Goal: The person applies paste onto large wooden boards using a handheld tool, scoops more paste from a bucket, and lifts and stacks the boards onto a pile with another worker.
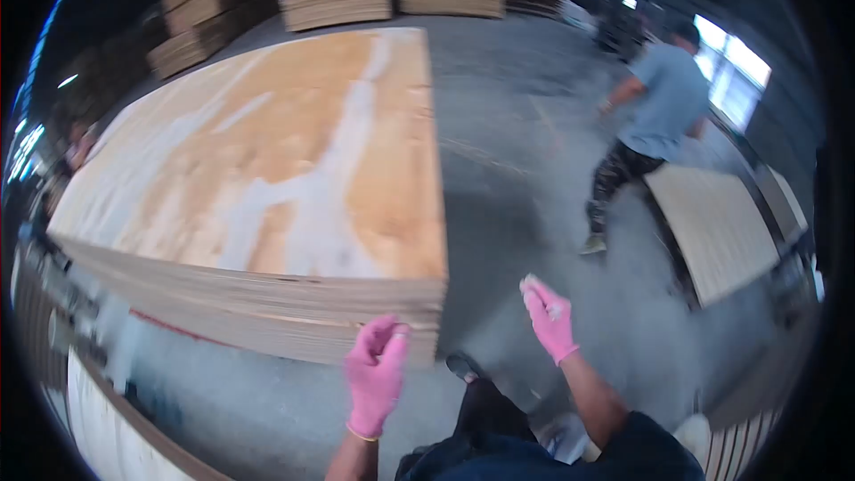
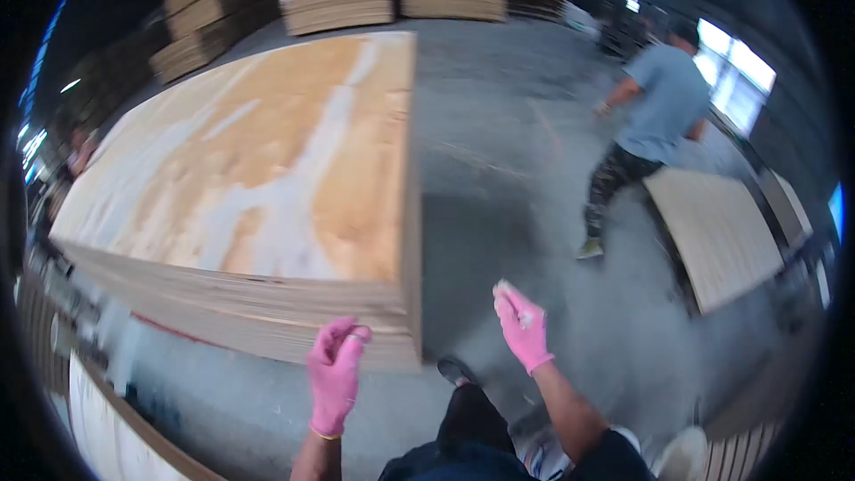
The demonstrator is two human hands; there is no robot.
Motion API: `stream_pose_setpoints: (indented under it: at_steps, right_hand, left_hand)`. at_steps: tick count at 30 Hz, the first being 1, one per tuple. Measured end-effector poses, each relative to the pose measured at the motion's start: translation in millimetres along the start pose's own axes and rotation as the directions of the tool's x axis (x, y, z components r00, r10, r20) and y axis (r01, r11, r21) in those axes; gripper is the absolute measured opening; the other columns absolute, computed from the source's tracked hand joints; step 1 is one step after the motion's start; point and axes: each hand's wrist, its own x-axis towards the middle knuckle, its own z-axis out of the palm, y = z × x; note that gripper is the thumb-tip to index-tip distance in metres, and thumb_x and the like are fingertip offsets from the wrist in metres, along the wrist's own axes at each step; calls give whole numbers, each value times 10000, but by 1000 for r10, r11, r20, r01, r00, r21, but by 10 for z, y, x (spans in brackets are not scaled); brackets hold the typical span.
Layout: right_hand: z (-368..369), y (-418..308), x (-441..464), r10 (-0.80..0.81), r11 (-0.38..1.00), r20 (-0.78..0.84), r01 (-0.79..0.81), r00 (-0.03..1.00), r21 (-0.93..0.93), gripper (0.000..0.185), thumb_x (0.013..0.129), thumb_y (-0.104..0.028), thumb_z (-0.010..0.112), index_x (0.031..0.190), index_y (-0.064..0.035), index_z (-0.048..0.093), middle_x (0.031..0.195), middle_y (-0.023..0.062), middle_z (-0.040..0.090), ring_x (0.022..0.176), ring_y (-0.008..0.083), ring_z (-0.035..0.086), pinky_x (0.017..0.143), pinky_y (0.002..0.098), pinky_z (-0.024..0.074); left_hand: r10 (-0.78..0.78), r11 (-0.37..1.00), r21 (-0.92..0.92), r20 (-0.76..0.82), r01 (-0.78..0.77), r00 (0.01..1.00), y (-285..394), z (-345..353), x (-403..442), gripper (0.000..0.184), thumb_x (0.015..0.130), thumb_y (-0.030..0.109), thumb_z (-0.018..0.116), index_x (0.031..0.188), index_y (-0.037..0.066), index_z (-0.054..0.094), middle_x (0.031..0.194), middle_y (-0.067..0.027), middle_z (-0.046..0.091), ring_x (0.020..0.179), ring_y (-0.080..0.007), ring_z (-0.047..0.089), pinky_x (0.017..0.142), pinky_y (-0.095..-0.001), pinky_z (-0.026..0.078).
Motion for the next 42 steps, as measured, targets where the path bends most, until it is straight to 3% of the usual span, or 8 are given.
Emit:
stream_pose_setpoints:
  at_steps: [2, 4, 5, 8, 10, 13, 20, 42]
  right_hand:
    - [488, -633, 556, -419, 908, 18, 419, 908, 7, 307, 904, -20, 564, 1189, 30, 664, 943, 90, 700, 828, 185, 648, 772, 319, 530]
    - [877, -1207, 1025, -827, 559, -9, 821, 562, -117, 362, 891, 6, 517, 1227, 48, 643, 1061, 140, 721, 970, 284, 691, 879, 364, 544]
    - [1019, -1399, 1143, -861, 508, 28, 861, 508, -3, 336, 861, -40, 517, 1131, 88, 671, 1120, 193, 711, 1121, 412, 645, 1021, 482, 495]
    - [1176, -1527, 1428, -948, 309, 165, 914, 273, 262, 353, 892, -166, 485, 1072, 43, 704, 1083, 174, 723, 1031, 403, 670, 984, 551, 495]
    - [1238, -1525, 1467, -954, 285, 197, 893, 228, 349, 329, 894, -189, 497, 1026, 14, 719, 1029, 158, 731, 965, 390, 680, 964, 553, 498]
    - [1264, -1563, 1479, -952, 282, 226, 878, 207, 386, 318, 920, -195, 488, 1035, 13, 700, 995, 154, 729, 940, 375, 683, 967, 570, 483]
    - [1392, -1201, 1657, -986, 132, 147, 896, 76, 423, 372, 971, -295, 492, 1039, 15, 686, 960, 162, 721, 925, 333, 685, 968, 587, 478]
    - [1261, -1706, 1400, -954, 289, 205, 859, 220, 423, 356, 970, -184, 406, 999, 38, 682, 969, 165, 740, 948, 356, 698, 988, 574, 462]
  left_hand:
    - [73, 987, 148, -80, -60, 994, 203, -32, 131, 228, 908, 140, 725, 1085, 1, 691, 879, -49, 722, 791, -91, 657, 699, -249, 518]
    - [185, 948, 280, -93, -152, 978, 431, 7, 279, 203, 873, 192, 780, 960, 17, 726, 778, -56, 717, 697, -105, 661, 624, -261, 511]
    - [236, 928, 313, -78, -201, 969, 474, 22, 328, 216, 860, 215, 797, 918, 19, 730, 751, -68, 712, 669, -123, 665, 604, -268, 506]
    - [383, 787, 535, -32, -308, 923, 459, -20, 384, 288, 835, 304, 815, 802, 48, 687, 712, -74, 677, 603, -227, 642, 547, -307, 485]
    - [147, 735, 669, 2, -110, 989, 243, -128, 342, 279, 834, 284, 810, 837, 40, 677, 814, -137, 702, 749, -274, 671, 657, -374, 507]
    - [446, 801, 522, -195, -292, 874, 287, -19, 421, 445, 645, 258, 932, 590, 95, 521, 591, -67, 577, 541, -254, 551, 506, -369, 409]
    - [538, 775, 513, -231, -368, 810, 33, 2, 418, 410, 658, 301, 928, 636, 116, 564, 632, -54, 603, 573, -246, 574, 530, -361, 427]
    - [541, 773, 539, -286, -334, 791, -52, 99, 364, 393, 671, 315, 915, 659, 115, 578, 651, -66, 628, 589, -253, 605, 545, -367, 445]
